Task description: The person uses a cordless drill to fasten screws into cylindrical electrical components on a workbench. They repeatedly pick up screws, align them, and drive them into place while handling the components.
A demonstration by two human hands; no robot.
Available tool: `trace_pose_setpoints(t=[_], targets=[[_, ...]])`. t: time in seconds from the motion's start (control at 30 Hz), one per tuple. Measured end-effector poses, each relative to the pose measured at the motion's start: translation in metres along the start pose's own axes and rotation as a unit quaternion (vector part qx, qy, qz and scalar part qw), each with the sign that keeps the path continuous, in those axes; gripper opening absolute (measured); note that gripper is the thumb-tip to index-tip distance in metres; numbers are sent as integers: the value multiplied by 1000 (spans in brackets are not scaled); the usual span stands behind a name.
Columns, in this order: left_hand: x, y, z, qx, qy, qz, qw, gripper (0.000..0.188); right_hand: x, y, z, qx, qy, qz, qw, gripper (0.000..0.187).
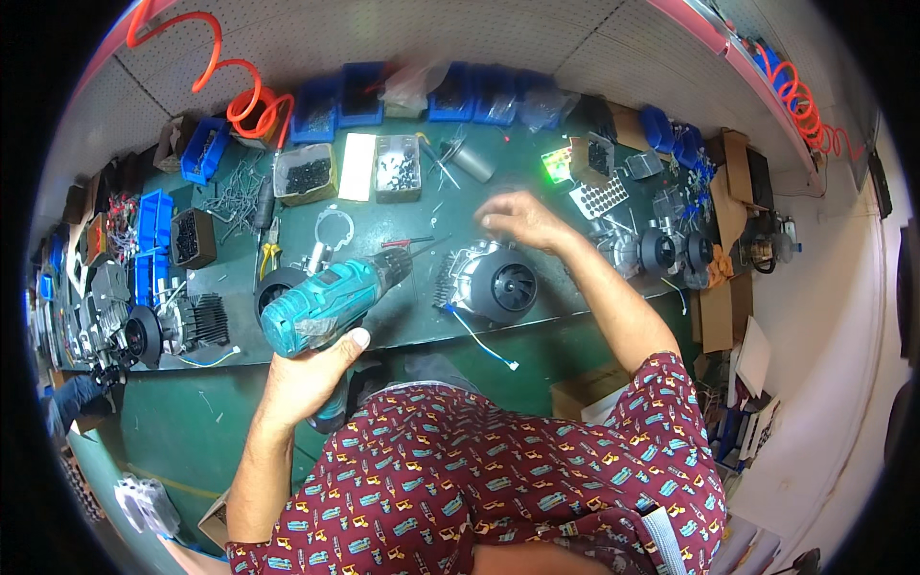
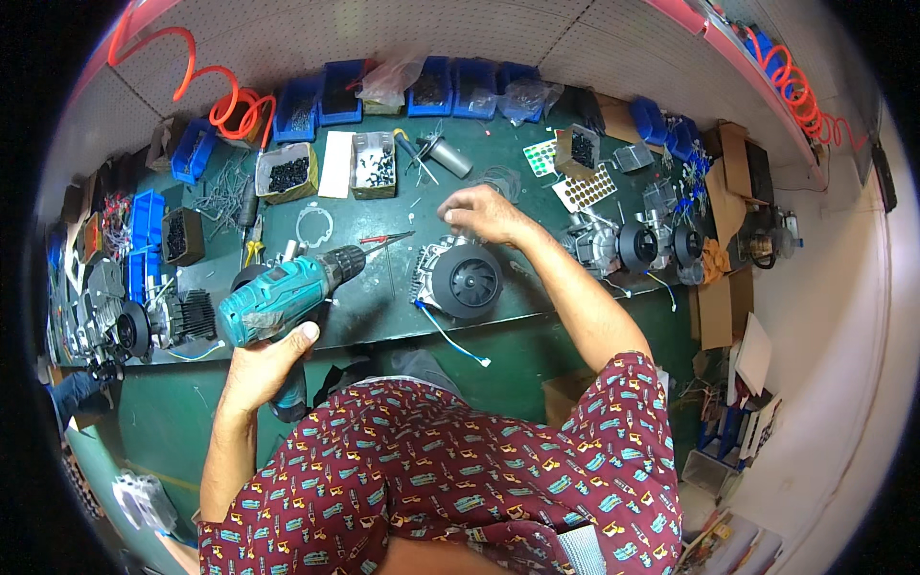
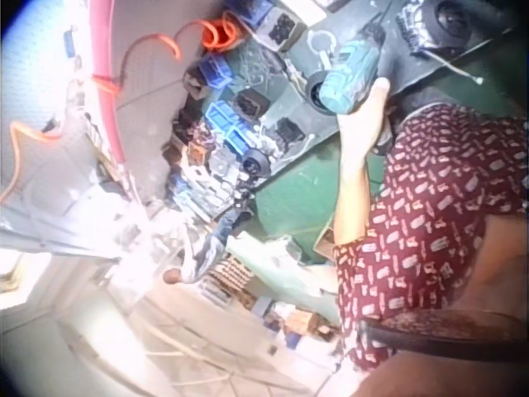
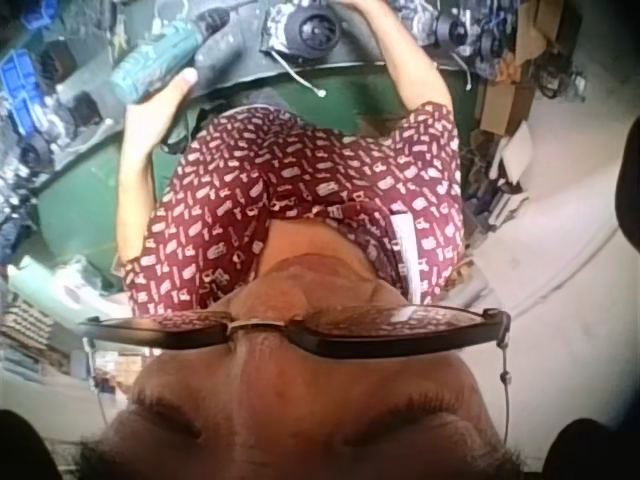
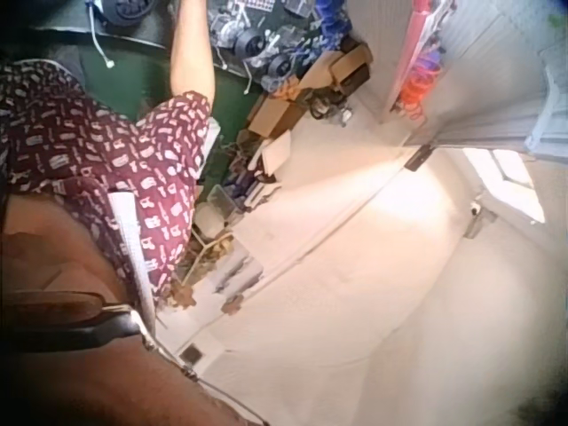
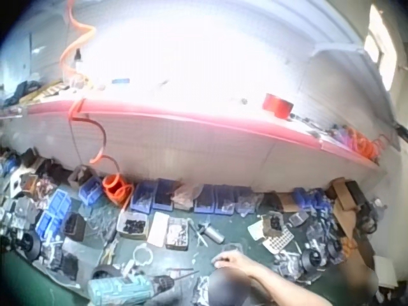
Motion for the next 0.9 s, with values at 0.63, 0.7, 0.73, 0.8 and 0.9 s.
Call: trace_pose_setpoints(t=[0.63,0.7,0.73,0.8,0.9], targets=[[-6,2,-5,6,-1,7,1000,43,-30,8,11,-49,-235,-20,971,24],[-6,0,-5,18,-1,0,1000,43,-32,8,12,-48,-241,-30,969,24],[-7,-2,-5,22,0,0,1000,43,-33,7,12,-44,-245,-36,968,24],[-7,-4,-3,14,-2,4,1000,43,-34,4,12,-36,-253,-48,966,24],[-9,-3,-1,-1,-16,6,1000,42,-34,5,13,-14,-253,-87,963,25]])
Point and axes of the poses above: each hand's wrist, its own z-axis towards the middle knuckle, its own x-axis out of the back of the hand, y = z × x, the point moved 6 cm from there along z, towards the middle knuckle, and after that the axes turned 14 degrees about x, right-handed, at the moved point
